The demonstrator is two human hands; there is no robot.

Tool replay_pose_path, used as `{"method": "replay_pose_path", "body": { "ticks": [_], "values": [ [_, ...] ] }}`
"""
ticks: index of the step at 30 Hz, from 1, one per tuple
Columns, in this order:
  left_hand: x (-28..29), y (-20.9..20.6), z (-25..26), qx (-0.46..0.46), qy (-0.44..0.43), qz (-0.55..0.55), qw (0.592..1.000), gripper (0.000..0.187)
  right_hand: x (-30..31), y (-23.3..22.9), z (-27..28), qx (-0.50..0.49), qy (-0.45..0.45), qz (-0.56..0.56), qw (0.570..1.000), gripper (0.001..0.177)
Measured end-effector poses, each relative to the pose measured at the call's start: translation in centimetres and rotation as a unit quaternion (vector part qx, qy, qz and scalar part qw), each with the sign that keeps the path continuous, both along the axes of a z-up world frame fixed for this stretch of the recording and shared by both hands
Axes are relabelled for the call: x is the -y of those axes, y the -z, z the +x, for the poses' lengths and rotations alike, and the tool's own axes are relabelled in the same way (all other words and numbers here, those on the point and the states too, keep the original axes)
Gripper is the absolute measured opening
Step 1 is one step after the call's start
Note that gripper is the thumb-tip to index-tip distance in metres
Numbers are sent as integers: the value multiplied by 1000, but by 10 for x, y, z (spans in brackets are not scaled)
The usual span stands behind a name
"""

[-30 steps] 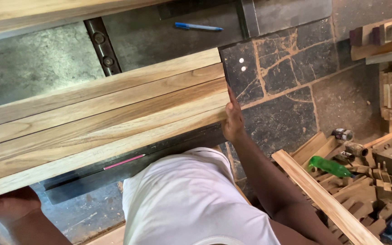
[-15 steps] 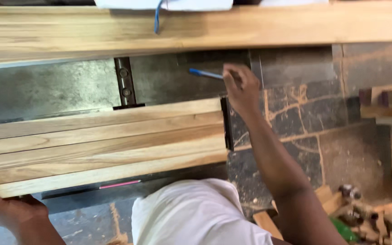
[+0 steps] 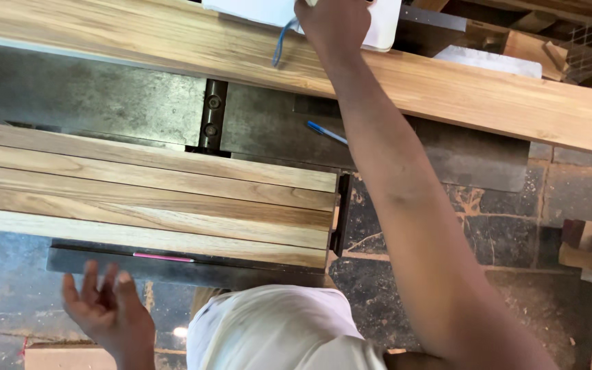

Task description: The person measures and marks several wooden planks on a table saw using a tape measure and a blue pen. They repeatedly extend the tape measure, align it with the wood, and make marks at specific intervals.

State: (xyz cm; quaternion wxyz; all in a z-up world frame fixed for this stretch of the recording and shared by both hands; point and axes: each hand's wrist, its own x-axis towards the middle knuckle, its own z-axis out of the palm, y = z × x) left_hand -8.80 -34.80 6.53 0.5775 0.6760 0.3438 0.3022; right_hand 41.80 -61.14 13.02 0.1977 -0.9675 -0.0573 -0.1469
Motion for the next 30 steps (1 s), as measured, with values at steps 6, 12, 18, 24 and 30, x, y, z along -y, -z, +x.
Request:
{"method": "replay_pose_path", "body": {
  "ticks": [6,12,18,24,30],
  "values": [
    [51,-42,1,-2,158,-30,987,31,-1,-30,-136,90,-205,127,966,70],
    [70,-87,50,242,446,-454,732,68,-6,-62,-326,69,-436,199,875,58],
    [46,-94,75,-40,458,-457,762,54,-10,-49,-370,24,-404,259,877,69],
    [-24,-102,122,23,406,232,884,26,32,-32,-315,83,-247,103,960,40],
    [-47,-101,169,67,366,381,846,22,63,-34,-120,106,-150,-8,983,45]
  ]
}}
